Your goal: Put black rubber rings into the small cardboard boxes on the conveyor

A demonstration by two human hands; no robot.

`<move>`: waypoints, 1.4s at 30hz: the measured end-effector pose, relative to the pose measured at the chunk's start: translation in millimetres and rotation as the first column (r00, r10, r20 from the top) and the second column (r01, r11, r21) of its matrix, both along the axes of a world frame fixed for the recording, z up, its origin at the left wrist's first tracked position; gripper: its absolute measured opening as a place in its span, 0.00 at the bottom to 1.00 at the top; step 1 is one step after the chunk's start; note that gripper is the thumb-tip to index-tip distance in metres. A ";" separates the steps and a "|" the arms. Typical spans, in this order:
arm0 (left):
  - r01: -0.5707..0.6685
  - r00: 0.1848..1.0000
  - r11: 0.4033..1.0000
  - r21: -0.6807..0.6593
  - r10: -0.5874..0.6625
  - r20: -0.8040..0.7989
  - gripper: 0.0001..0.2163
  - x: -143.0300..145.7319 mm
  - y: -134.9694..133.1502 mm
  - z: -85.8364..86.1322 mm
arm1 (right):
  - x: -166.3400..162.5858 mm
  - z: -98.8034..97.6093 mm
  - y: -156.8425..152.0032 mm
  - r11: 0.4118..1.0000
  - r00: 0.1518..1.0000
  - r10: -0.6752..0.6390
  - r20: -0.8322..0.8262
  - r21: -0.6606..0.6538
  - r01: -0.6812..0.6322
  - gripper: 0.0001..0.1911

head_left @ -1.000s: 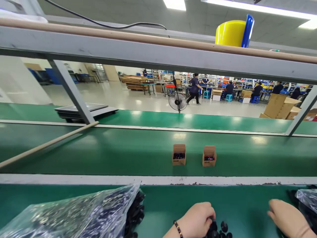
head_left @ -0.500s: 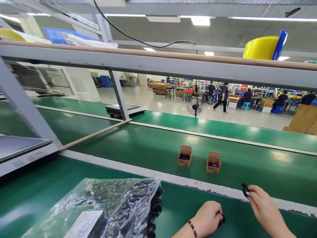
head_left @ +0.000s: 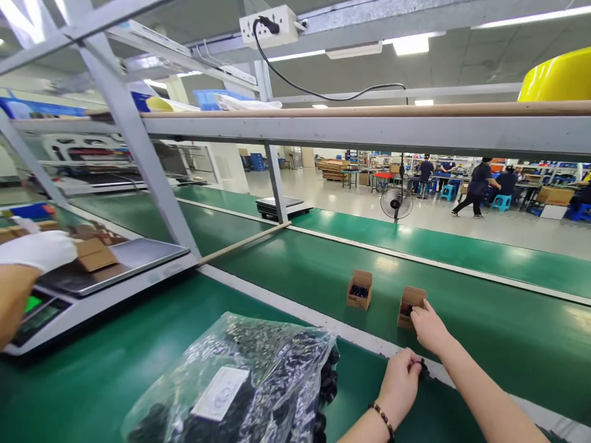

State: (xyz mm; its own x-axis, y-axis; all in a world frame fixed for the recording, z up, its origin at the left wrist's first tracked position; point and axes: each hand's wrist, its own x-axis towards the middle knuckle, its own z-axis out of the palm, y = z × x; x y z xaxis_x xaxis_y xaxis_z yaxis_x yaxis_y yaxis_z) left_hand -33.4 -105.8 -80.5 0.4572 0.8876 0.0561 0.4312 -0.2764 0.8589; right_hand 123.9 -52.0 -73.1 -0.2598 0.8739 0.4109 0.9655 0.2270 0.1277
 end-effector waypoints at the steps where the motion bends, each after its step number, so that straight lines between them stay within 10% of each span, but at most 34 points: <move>1: -0.041 0.999 0.999 0.006 0.041 0.015 0.07 -1.8 8.2 6.2 | -3.9 0.9 0.3 1.000 1.000 0.013 0.004 -0.004 -0.013 0.17; 8: -0.240 0.969 0.961 0.140 0.245 -0.023 0.07 -1.5 87.2 68.9 | 1.1 -0.1 -42.1 0.968 0.998 0.008 -0.056 0.251 0.006 0.27; 15: -0.260 0.956 0.920 0.294 0.287 -0.054 0.14 -28.2 77.5 99.8 | 58.8 -78.8 -143.2 0.910 0.947 -0.099 -0.306 0.357 0.210 0.12; 21: 0.092 0.987 0.975 0.203 -0.061 -0.152 0.11 -62.6 4.0 91.9 | 66.0 -89.0 -166.6 0.927 0.831 -0.125 -0.542 0.233 0.292 0.12; 26: 0.441 0.827 0.897 0.045 -0.386 -0.408 0.09 -81.1 -40.5 74.3 | 59.6 -79.2 -163.1 0.933 0.792 -0.110 -0.601 0.212 0.290 0.12; 32: 0.523 0.678 0.852 -0.029 -0.437 -0.590 0.06 -83.5 -60.8 38.0 | 59.9 -76.5 -164.2 0.936 0.756 -0.146 -0.638 0.159 0.315 0.13; 38: 0.591 0.686 0.806 0.028 -0.484 -0.544 0.10 -51.8 -59.3 39.1 | 54.0 -66.2 -161.4 0.944 0.725 -0.133 -0.676 0.136 0.299 0.13; 42: 0.773 0.552 0.633 0.041 -0.639 -0.537 0.10 3.2 -62.9 39.9 | 50.5 -57.9 -159.0 0.937 0.695 -0.090 -0.714 0.175 0.301 0.11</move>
State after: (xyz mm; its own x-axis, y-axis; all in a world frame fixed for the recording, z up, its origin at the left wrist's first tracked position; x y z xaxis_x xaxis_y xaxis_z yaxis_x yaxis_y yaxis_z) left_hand -30.2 -168.8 -40.6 0.9559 0.2454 -0.1615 0.2933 -0.8261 0.4812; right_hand 174.4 -210.9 -131.0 0.3513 0.7043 0.6169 0.8224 0.0827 -0.5628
